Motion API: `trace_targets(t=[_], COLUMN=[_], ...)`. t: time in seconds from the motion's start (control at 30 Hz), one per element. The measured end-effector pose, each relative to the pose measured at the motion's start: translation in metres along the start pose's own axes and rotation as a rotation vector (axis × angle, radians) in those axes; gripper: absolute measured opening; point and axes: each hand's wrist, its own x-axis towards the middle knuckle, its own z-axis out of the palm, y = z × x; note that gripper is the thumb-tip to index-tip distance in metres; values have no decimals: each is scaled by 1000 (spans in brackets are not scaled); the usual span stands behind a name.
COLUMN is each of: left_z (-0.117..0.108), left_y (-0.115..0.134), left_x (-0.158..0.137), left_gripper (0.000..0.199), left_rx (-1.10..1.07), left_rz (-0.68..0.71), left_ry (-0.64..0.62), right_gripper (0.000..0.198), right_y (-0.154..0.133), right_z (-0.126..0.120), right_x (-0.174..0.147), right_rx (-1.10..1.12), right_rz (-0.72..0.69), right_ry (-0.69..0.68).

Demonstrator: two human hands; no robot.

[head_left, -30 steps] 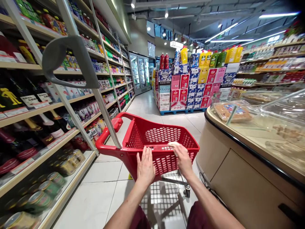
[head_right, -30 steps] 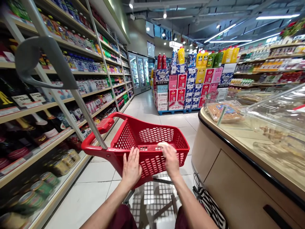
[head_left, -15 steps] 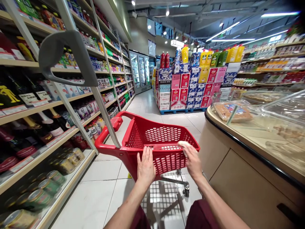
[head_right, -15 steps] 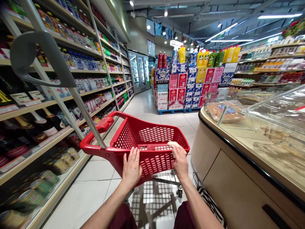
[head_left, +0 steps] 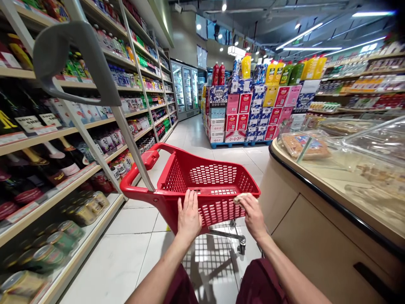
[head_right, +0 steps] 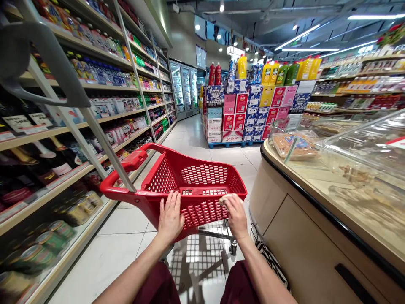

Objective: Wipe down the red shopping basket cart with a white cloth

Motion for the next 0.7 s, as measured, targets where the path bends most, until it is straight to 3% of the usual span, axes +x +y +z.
trace_targets(t=[0.17, 0.33, 0.53, 0.7], left_z=[-2, -3, -3, -1], left_y=[0, 3, 0, 1], left_x=[0, 0, 0, -1], left_gripper=[66, 66, 66, 65], left_rx=[-16, -12, -25, -24], left_rz=[15, -11, 7, -2], left_ry=[-32, -23, -31, -20], right_gripper=[41, 40, 40, 42], right_y=[-13, -39, -62, -79], right_z=[4, 6, 22, 21], right_x=[-22, 7, -5, 15], right_rx=[5, 77, 80, 116], right_rz=[-28, -55, -111, -138], right_ry=[-216, -5, -210, -73])
